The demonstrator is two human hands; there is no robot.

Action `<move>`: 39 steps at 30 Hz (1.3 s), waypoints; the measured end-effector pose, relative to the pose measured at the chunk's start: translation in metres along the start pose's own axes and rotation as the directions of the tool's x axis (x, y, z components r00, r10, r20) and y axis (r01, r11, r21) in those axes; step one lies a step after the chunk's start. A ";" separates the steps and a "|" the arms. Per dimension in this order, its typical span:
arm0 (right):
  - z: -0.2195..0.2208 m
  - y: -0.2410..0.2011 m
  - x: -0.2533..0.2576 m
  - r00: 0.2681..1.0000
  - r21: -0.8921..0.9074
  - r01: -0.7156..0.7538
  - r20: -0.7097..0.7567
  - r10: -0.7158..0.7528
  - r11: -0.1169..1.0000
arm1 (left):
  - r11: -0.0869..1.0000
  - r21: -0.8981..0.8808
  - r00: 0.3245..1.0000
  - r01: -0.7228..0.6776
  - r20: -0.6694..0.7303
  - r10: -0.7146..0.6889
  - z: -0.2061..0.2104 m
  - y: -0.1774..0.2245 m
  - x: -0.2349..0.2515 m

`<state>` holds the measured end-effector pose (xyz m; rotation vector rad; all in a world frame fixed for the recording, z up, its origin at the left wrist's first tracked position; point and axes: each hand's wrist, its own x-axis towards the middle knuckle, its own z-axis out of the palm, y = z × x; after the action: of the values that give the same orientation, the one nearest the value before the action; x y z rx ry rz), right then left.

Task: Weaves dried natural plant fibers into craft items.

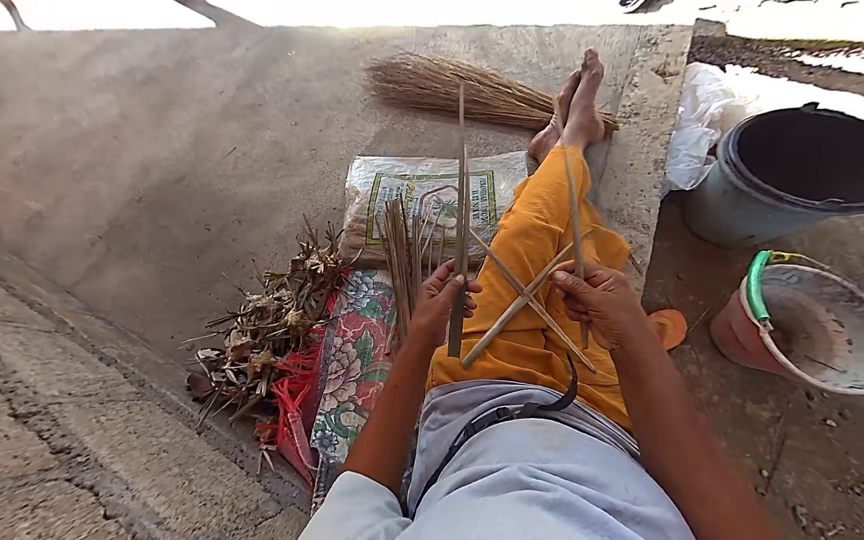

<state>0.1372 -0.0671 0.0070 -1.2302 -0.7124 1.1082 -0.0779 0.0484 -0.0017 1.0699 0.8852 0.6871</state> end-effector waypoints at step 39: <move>-0.007 0.016 0.004 0.993 -0.099 -0.117 -0.044 0.113 0.988 | 0.993 0.120 0.988 0.024 0.146 -0.042 0.064 -0.019 0.000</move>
<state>0.1403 -0.0665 -0.0102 -1.3898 -0.6820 1.1514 -0.0209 0.0136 -0.0060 1.1930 0.8205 0.5251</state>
